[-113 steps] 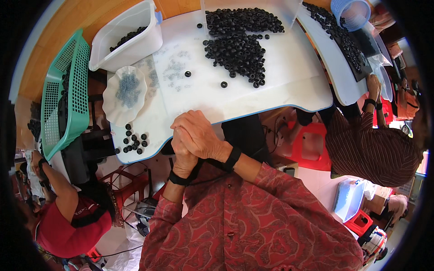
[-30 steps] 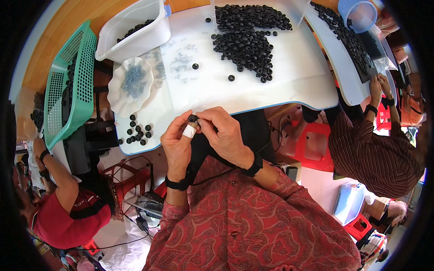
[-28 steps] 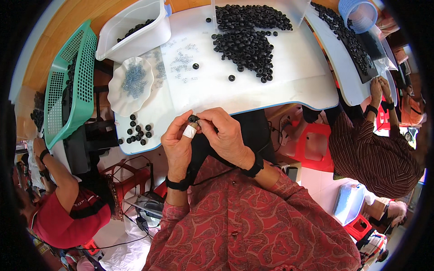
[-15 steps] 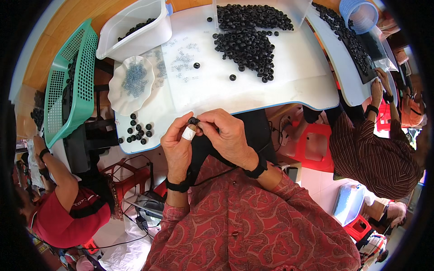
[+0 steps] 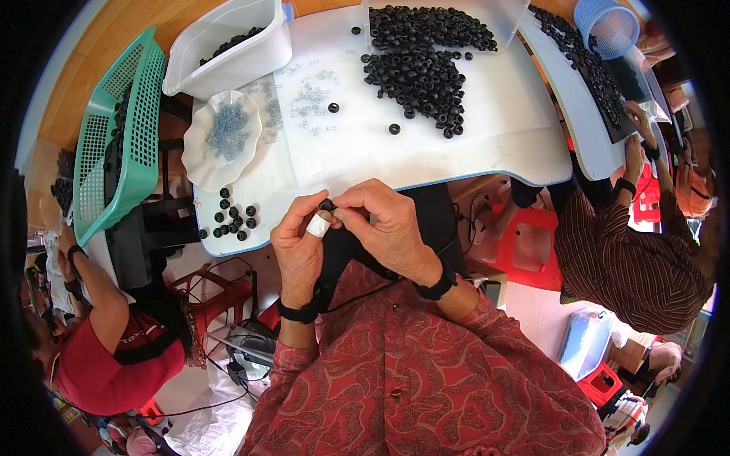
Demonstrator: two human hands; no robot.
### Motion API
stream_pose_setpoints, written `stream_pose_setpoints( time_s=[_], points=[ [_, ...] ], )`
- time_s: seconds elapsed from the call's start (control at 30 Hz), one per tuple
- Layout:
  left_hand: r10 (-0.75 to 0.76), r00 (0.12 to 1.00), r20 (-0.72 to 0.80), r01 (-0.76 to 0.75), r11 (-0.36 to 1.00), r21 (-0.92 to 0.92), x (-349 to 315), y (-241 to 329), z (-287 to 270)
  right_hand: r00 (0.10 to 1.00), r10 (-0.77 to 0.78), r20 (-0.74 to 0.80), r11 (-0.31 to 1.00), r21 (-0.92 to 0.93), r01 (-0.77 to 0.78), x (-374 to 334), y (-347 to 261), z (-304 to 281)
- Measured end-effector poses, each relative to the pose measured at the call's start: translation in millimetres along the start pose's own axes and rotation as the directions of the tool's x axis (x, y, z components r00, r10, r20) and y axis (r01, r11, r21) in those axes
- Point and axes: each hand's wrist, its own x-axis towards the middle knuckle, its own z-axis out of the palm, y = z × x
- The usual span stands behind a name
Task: The person sorts small black beads and inserts them into white plastic housing components at a manufacturing table.
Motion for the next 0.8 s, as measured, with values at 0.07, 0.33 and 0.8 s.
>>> stream_pose_setpoints(
  time_s=[0.07,0.33,0.8],
  points=[
    [-0.023,1.0,0.019,0.023,1.0,0.008,0,2,-1,1.0,0.002,0.003,1.0,0.004,-0.002,1,-3,-1],
    [-0.087,0.996,0.0,0.087,0.995,-0.055,-2,5,2,0.994,0.111,-0.002,0.994,-0.001,-0.111,0,-7,-3],
    [-0.062,0.998,-0.006,0.061,0.995,-0.083,-2,7,0,0.999,-0.03,0.039,0.989,-0.145,0.036,7,-12,-3]
  ],
)
